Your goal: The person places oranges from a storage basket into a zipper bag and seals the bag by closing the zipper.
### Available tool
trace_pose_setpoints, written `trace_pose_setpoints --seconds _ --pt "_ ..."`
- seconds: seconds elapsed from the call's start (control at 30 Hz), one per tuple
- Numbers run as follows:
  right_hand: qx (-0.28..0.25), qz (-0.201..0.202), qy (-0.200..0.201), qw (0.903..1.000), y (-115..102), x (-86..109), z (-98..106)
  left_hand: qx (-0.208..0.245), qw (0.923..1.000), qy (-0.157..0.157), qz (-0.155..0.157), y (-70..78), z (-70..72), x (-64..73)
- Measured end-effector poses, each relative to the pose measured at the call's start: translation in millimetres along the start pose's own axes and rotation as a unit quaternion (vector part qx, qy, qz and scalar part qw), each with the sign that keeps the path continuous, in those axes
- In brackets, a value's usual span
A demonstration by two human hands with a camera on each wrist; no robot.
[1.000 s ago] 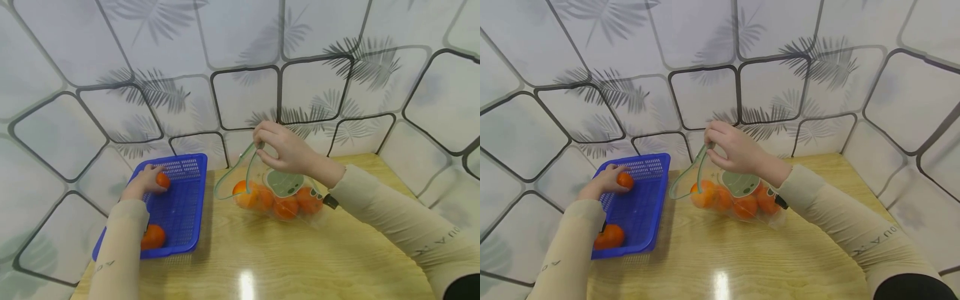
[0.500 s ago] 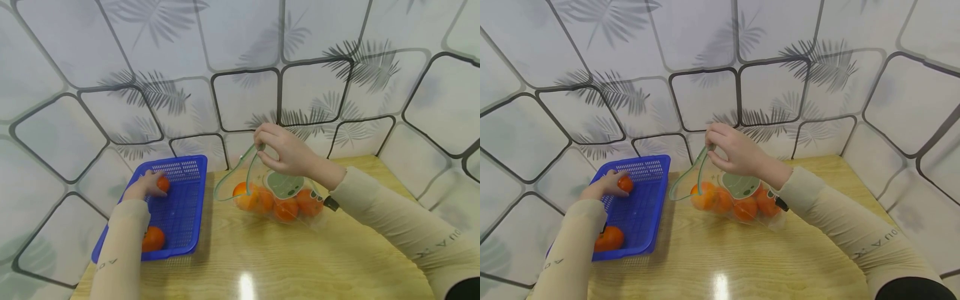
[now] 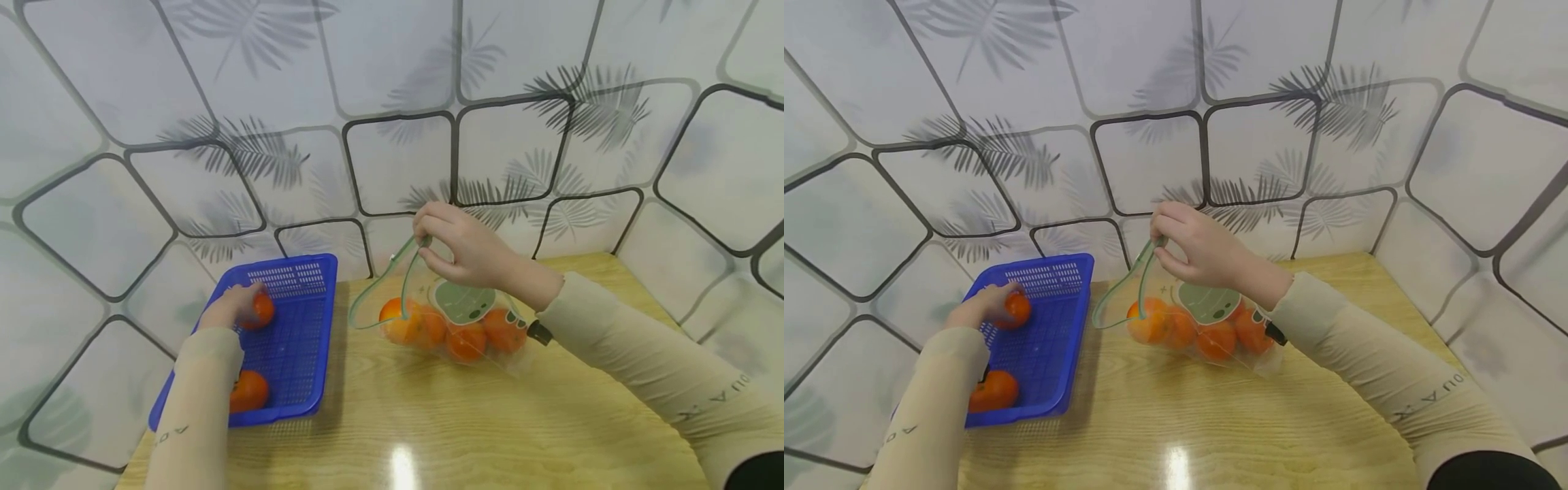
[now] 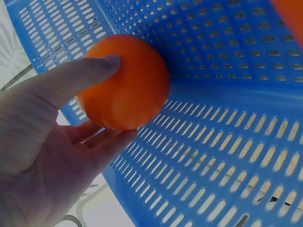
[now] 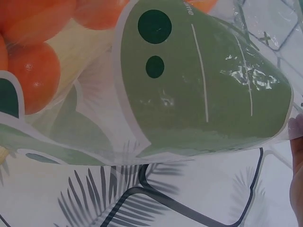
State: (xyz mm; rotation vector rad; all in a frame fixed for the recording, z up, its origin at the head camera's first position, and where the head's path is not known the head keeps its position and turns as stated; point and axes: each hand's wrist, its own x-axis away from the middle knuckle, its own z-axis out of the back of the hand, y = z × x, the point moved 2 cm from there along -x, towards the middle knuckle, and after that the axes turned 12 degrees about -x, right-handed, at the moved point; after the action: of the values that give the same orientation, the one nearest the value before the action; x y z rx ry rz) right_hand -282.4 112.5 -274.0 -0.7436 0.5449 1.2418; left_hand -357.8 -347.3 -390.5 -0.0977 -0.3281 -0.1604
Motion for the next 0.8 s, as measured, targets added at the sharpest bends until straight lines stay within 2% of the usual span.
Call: trace_pose_setpoints --seconds 0.2,0.33,0.43,0.8 --pt "-0.002 0.001 0.000 1.0000 -0.5 -0.4 0.4 -0.006 0.9998 0.004 -0.018 3.5 0.2 1.9" --pt "-0.002 -0.003 -0.002 1.0000 -0.3 0.8 0.0 0.006 0.9999 -0.001 -0.009 6.5 0.4 3.4" --pt "-0.002 -0.006 -0.002 1.0000 -0.4 1.6 -0.5 0.012 0.9999 0.006 -0.004 7.9 0.4 3.0" --pt "0.004 0.000 0.001 1.0000 -1.7 0.5 -1.6 -0.012 0.9953 0.090 -0.034 14.3 4.2 8.4"
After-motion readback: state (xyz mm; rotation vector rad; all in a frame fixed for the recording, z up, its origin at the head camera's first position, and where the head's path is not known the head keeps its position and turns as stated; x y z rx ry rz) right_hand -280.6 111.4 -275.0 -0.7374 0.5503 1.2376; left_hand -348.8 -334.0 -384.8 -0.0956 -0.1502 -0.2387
